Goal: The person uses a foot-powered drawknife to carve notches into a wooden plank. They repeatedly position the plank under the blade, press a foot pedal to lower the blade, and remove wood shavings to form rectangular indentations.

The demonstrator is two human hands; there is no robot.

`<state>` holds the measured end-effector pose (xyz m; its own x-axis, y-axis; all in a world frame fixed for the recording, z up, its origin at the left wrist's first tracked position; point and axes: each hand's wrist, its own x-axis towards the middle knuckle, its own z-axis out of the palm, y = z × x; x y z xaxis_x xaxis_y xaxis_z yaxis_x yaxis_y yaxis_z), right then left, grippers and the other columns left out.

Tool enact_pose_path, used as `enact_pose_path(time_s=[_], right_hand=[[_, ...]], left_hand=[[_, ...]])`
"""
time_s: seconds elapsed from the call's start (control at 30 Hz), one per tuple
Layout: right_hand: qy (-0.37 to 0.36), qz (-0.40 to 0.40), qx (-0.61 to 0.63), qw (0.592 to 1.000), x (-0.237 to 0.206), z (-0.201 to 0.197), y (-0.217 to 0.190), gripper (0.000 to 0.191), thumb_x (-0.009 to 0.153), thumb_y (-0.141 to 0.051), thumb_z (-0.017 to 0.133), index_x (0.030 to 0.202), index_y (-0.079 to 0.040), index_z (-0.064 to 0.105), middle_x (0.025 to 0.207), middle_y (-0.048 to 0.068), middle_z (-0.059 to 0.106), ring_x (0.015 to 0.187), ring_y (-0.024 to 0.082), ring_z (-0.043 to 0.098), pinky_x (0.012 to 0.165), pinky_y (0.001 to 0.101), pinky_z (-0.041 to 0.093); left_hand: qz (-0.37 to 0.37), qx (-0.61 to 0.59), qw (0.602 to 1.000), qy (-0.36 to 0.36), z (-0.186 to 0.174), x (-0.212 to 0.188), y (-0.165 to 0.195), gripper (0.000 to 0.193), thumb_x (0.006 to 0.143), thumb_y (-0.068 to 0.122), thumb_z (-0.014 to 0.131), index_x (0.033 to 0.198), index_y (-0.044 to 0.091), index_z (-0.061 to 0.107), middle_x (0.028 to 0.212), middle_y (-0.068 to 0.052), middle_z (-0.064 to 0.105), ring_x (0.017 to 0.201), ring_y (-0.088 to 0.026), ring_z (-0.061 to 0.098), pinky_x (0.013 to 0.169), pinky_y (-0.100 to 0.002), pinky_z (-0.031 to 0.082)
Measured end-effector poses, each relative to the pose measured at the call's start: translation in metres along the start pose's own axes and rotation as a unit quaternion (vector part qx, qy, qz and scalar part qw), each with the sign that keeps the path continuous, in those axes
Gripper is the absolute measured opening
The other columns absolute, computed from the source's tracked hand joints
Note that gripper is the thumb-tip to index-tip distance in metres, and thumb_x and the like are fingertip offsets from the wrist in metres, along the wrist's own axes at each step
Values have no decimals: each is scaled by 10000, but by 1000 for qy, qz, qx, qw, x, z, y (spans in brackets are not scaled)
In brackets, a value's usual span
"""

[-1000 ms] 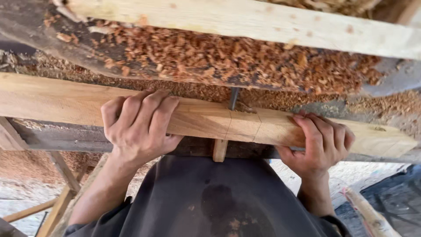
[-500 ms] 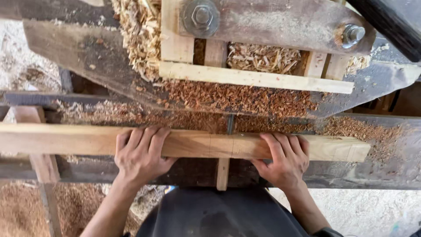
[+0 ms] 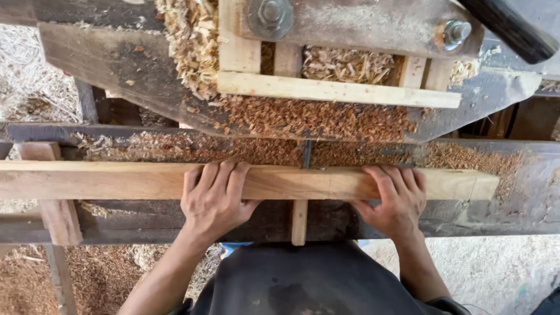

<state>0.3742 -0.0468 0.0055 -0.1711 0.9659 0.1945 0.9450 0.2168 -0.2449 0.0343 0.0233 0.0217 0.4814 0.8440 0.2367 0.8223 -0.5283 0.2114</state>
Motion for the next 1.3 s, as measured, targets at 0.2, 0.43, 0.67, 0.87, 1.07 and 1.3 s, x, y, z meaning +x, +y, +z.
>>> enact_pose_path(time_s=[0.2,0.43,0.67,0.87,1.07,1.3], right_hand=[[-17,3,9,1000,16,4,-27,632,635,-420,897,1149,-107,702,1084,54,702,1014,276,637,965,462,455],[12,16,36,999,-18,1,-36,597,746,-409,951,1178,-95,686,1144,83,697,1076,290,640,986,448,415],[79,20,43,996,-93,26,-51,423,915,-332,907,1180,-116,657,1273,104,635,1213,313,566,1057,469,364],[43,37,64,996,-103,23,-58,455,985,-384,914,1224,-116,634,1315,104,593,1274,336,522,1112,492,349],[-90,-10,-82,993,-74,0,-39,422,952,-217,853,1342,-173,699,1448,48,654,1375,242,609,1311,449,155],[-96,-56,-75,991,-83,-34,25,463,896,-253,853,1299,-99,685,1383,118,653,1334,321,633,1223,565,272]], left_hand=[[5,29,999,-18,-10,-8,-31,633,622,510,880,1076,96,724,1024,-37,725,897,-209,657,824,-393,442],[18,27,999,-15,-5,-32,-16,422,795,408,818,1078,117,702,1064,-39,738,958,-215,669,905,-399,405],[-17,49,994,98,37,-128,10,264,990,237,736,1191,202,569,1271,10,638,1195,-202,573,1065,-420,290],[-32,62,990,119,47,-143,15,257,984,190,712,1184,203,550,1298,1,617,1227,-213,560,1088,-421,297],[7,-8,999,41,32,-121,30,426,1063,268,766,1419,124,580,1455,-83,581,1348,-242,563,1104,-422,282],[-27,31,999,19,5,-131,-14,592,1040,298,800,1517,112,502,1501,-95,537,1431,-246,457,1184,-459,258]])
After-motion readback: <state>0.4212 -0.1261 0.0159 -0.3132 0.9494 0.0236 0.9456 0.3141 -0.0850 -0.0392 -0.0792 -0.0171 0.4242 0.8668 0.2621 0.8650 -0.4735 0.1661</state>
